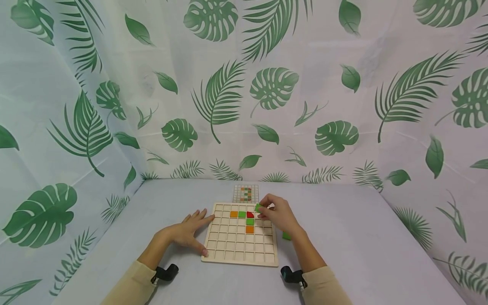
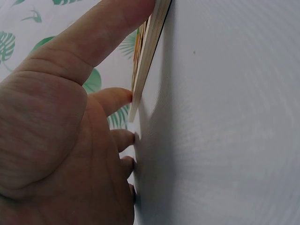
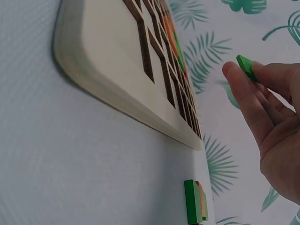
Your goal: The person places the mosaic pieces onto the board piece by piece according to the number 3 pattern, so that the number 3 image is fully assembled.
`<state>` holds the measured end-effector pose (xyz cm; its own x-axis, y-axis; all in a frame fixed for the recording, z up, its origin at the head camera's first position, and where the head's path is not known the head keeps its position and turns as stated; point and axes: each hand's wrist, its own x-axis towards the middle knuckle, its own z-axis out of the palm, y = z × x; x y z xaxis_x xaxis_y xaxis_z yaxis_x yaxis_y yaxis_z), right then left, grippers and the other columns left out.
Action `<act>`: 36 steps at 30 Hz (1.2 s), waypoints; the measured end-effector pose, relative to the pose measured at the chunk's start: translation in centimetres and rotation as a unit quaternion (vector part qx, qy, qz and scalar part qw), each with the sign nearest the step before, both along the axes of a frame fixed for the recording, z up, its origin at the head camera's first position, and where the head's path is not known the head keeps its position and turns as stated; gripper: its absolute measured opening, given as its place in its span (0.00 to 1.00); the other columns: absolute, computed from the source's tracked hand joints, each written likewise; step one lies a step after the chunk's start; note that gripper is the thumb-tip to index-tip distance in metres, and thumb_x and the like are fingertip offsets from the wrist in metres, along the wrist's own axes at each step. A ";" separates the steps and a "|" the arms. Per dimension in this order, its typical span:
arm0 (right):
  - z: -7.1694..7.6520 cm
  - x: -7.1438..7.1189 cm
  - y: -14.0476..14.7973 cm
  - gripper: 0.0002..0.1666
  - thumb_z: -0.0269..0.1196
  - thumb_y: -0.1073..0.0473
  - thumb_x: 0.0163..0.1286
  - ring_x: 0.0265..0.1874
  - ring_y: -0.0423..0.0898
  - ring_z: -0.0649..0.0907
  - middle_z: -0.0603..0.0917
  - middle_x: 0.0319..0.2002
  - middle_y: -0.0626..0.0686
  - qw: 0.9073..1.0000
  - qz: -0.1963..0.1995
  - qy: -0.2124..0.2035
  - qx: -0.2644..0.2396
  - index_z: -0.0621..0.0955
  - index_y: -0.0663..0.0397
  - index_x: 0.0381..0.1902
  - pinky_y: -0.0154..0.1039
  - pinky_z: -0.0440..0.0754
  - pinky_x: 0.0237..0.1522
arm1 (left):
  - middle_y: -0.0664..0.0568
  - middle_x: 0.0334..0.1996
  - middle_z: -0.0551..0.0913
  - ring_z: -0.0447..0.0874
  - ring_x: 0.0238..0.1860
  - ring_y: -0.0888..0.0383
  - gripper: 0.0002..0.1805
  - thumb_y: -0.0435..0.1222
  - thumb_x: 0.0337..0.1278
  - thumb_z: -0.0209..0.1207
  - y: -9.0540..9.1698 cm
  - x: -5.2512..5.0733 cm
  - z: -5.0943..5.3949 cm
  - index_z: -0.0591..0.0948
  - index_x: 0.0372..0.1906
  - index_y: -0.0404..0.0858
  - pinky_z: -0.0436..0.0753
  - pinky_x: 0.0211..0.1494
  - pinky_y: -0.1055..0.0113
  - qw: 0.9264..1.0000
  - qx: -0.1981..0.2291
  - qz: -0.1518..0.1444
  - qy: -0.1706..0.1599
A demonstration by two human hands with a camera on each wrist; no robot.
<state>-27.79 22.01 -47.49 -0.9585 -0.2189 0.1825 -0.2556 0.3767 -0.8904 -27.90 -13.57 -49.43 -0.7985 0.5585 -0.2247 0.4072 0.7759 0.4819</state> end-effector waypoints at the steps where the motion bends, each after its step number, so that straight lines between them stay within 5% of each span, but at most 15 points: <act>1: 0.0 0.0 -0.1 0.08 0.67 0.64 0.73 0.38 0.60 0.91 0.85 0.43 0.63 1.000 0.000 0.000 0.000 0.81 0.62 0.45 0.50 0.92 0.41 | 0.40 0.86 0.41 0.33 0.86 0.39 0.69 0.66 0.37 0.77 0.0 0.0 0.0 0.54 0.85 0.52 0.39 0.86 0.39 1.000 0.000 0.000 0.000; 14: -0.6 0.1 -1.2 0.03 0.68 0.61 0.73 0.34 0.60 0.86 0.89 0.37 0.56 0.998 0.027 0.046 0.040 0.85 0.55 0.40 0.49 0.90 0.35 | 0.40 0.86 0.41 0.32 0.86 0.39 0.69 0.66 0.36 0.78 0.1 0.0 0.1 0.54 0.85 0.52 0.39 0.85 0.39 1.000 0.003 0.003 -0.003; 23: -1.0 0.2 -2.0 0.02 0.68 0.63 0.72 0.32 0.57 0.89 0.88 0.38 0.59 0.997 0.056 0.036 0.040 0.84 0.57 0.39 0.47 0.91 0.35 | 0.40 0.86 0.41 0.33 0.86 0.39 0.69 0.65 0.37 0.78 0.1 0.1 0.1 0.55 0.85 0.52 0.39 0.86 0.39 1.000 0.002 0.005 -0.003; 36: -1.2 0.4 -2.7 0.09 0.67 0.66 0.72 0.30 0.49 0.86 0.87 0.40 0.55 0.994 0.076 0.027 0.067 0.87 0.60 0.49 0.37 0.88 0.34 | 0.40 0.86 0.41 0.33 0.86 0.39 0.69 0.66 0.36 0.78 0.0 0.0 0.2 0.54 0.85 0.52 0.39 0.86 0.39 1.000 0.004 0.001 -0.003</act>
<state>-27.35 19.35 -48.68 -0.9023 -0.3860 0.1918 -0.3643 0.4452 -0.8180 -27.90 -13.55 -49.25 -0.7986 0.5585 -0.2246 0.4027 0.7730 0.4901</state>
